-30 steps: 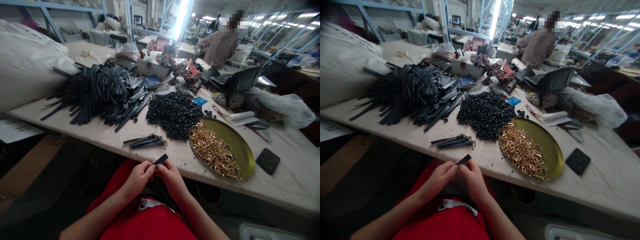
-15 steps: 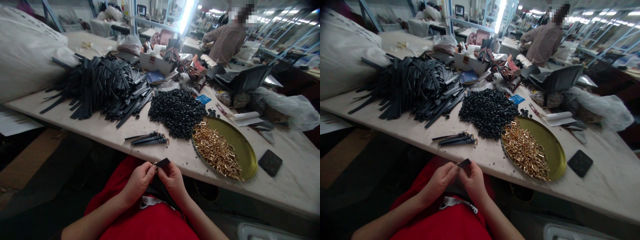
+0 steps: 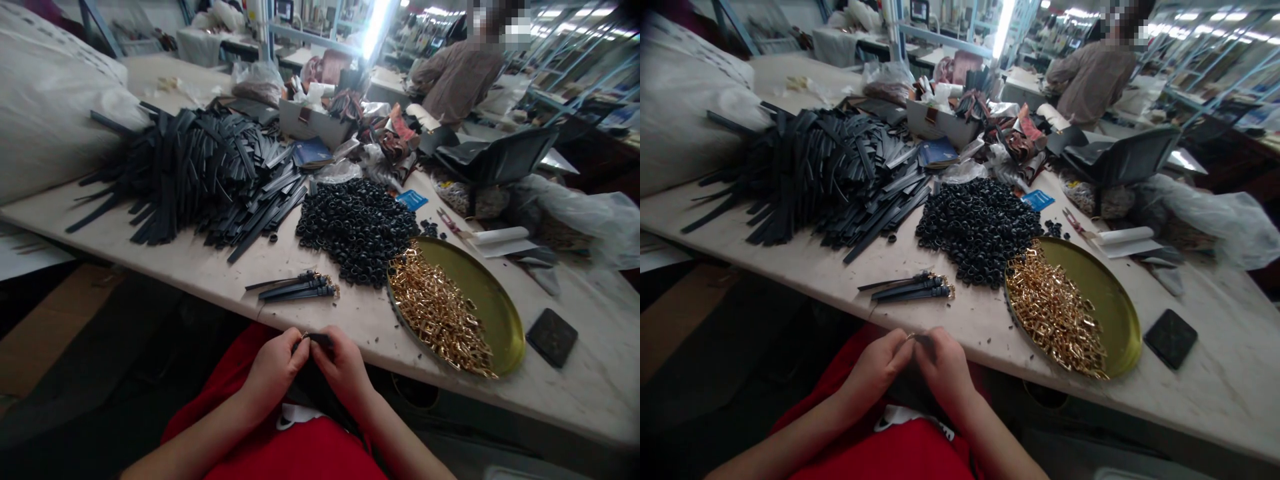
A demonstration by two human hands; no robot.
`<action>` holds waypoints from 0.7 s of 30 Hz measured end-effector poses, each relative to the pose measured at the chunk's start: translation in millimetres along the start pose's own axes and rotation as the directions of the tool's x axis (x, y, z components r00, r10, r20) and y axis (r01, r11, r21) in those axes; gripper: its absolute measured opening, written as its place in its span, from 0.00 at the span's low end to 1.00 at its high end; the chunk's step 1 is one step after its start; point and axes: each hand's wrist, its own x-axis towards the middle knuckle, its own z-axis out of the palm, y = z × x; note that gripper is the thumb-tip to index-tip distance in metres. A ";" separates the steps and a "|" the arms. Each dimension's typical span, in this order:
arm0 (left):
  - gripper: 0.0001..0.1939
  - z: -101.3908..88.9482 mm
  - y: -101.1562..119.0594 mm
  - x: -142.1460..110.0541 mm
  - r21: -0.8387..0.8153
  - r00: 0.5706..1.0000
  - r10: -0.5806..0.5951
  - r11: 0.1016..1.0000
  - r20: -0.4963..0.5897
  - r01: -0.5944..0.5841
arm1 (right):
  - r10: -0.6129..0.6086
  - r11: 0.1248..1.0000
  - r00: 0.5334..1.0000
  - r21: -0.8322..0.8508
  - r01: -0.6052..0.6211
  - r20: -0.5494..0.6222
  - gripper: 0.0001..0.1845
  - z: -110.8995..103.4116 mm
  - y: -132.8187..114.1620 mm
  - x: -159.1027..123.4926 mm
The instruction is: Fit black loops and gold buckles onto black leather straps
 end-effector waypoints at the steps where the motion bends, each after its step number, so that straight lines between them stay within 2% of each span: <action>1: 0.16 -1.7 1.3 1.0 0.005 1.000 0.008 1.000 0.022 -0.008 | 0.032 0.999 0.999 0.038 -0.033 0.020 0.03 -1.9 0.3 2.6; 4: 0.16 -8.3 6.2 5.4 -0.010 0.993 0.061 0.998 0.098 -0.060 | 0.123 0.957 0.987 0.250 -0.145 0.102 0.04 -6.6 -0.4 13.6; 6: 0.17 -13.4 9.0 11.6 -0.043 0.985 0.095 0.995 0.144 -0.090 | 0.129 0.936 0.985 0.314 -0.160 0.117 0.04 -9.4 -2.8 21.4; 10: 0.18 -20.8 11.3 32.5 -0.127 0.975 0.098 0.989 0.200 -0.073 | 0.051 0.984 0.998 0.166 -0.058 0.048 0.05 -16.2 -8.8 31.6; 12: 0.19 -21.8 11.1 43.3 -0.125 0.979 0.083 0.990 0.187 -0.060 | -0.024 0.996 0.999 0.084 0.021 0.040 0.05 -20.4 -10.5 33.9; 17: 0.16 -18.9 11.0 58.5 -0.040 0.997 0.029 0.999 0.074 -0.026 | -0.151 0.979 0.975 -0.110 0.170 0.165 0.06 -31.4 -11.8 37.1; 19: 0.14 -18.0 11.9 60.6 -0.046 0.992 0.084 0.996 0.095 -0.080 | -0.172 0.964 0.959 -0.163 0.211 0.226 0.08 -37.7 -12.3 40.3; 21: 0.12 -18.2 13.1 61.9 -0.056 0.982 0.131 0.991 0.133 -0.125 | -0.185 0.941 0.960 -0.243 0.234 0.208 0.09 -48.2 -11.9 47.8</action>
